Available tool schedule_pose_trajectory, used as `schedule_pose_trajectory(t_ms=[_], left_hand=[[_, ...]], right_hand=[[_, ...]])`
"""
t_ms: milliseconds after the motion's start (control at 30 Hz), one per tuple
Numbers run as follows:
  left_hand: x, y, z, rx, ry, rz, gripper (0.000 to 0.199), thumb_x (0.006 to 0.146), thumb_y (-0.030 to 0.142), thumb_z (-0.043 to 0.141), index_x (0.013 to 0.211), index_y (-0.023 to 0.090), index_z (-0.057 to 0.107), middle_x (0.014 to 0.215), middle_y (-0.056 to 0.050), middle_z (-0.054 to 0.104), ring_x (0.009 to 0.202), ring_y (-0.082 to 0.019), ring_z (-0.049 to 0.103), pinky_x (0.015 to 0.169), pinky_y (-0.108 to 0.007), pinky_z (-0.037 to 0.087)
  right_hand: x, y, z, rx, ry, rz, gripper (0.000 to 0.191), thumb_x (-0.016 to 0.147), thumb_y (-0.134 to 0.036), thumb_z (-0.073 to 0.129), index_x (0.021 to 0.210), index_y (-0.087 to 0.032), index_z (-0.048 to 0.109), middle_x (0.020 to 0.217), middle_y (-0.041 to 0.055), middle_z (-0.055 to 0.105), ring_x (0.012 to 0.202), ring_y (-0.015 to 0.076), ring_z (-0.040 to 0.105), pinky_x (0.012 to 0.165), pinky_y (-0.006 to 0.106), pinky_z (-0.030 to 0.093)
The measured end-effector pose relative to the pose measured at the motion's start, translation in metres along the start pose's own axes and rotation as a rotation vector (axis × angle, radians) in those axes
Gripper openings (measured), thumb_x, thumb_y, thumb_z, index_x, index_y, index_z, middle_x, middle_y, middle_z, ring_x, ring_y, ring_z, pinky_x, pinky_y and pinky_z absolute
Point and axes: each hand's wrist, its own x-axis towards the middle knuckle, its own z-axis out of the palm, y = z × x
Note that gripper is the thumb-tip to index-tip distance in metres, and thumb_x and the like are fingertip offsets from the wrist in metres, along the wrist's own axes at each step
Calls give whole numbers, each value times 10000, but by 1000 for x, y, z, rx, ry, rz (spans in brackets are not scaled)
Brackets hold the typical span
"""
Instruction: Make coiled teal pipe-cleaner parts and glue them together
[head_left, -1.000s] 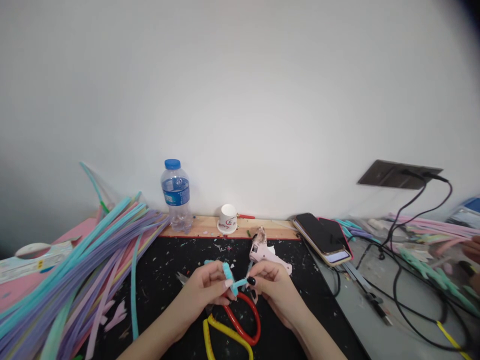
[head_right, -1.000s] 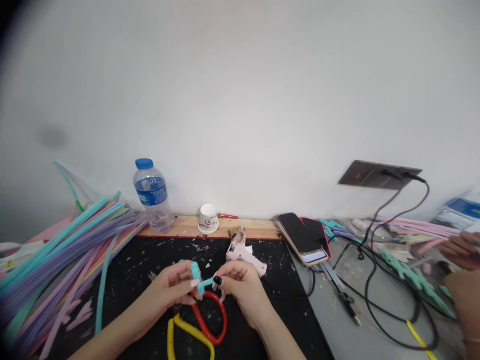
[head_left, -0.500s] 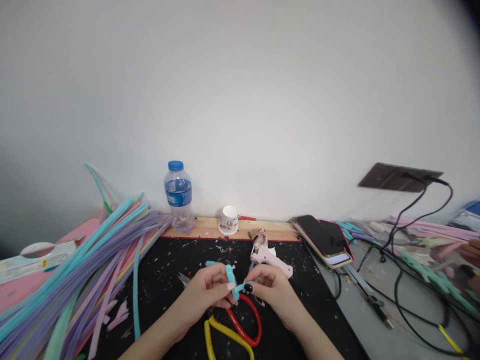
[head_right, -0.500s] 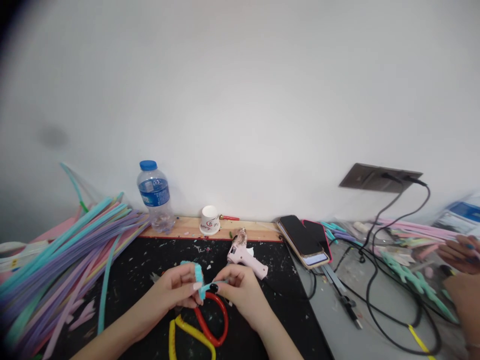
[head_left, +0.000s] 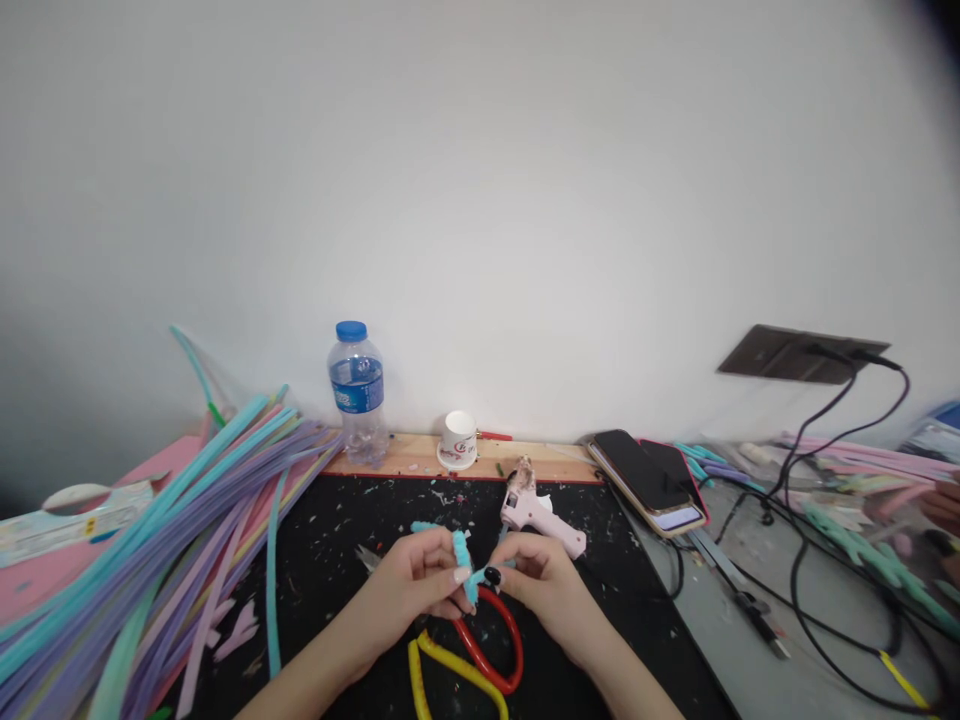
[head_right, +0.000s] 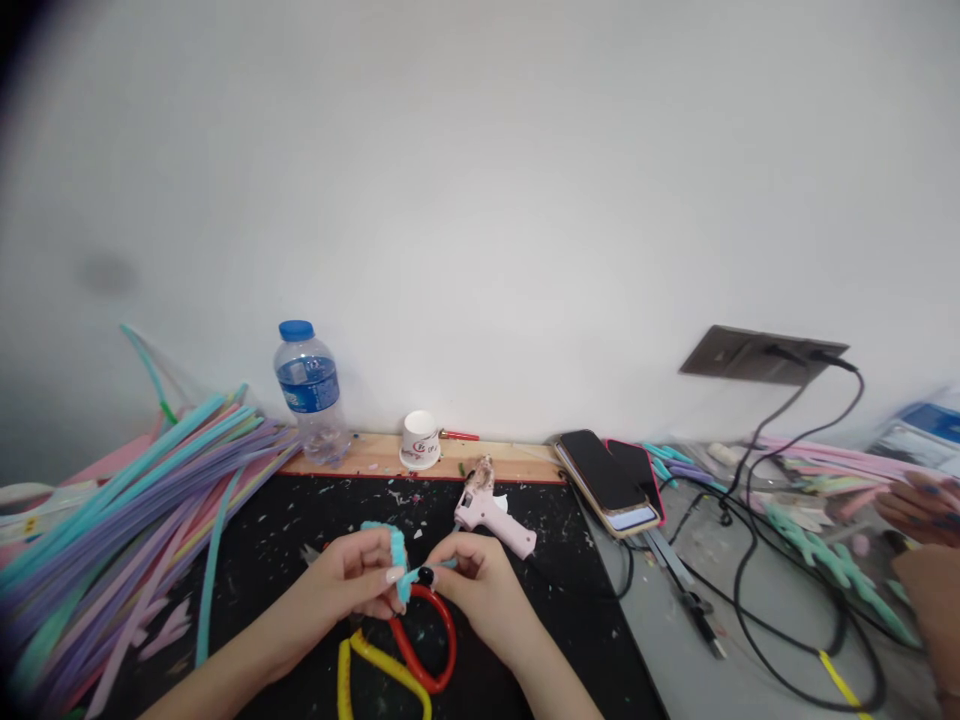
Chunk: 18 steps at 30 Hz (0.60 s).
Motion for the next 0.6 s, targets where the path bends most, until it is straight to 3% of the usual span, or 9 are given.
schedule_pose_trajectory(t_ms=[600], left_hand=[[0,1,1,-45,52,-84,224,696,341,669,730,150,557,707,-25,690,667,-142,658,615,-210,481]], right_hand=[[-1,-2,1,-31,17,-45,72,693,-233,692,650,-178,672,632,2,602,576,125,503,555,220,391]])
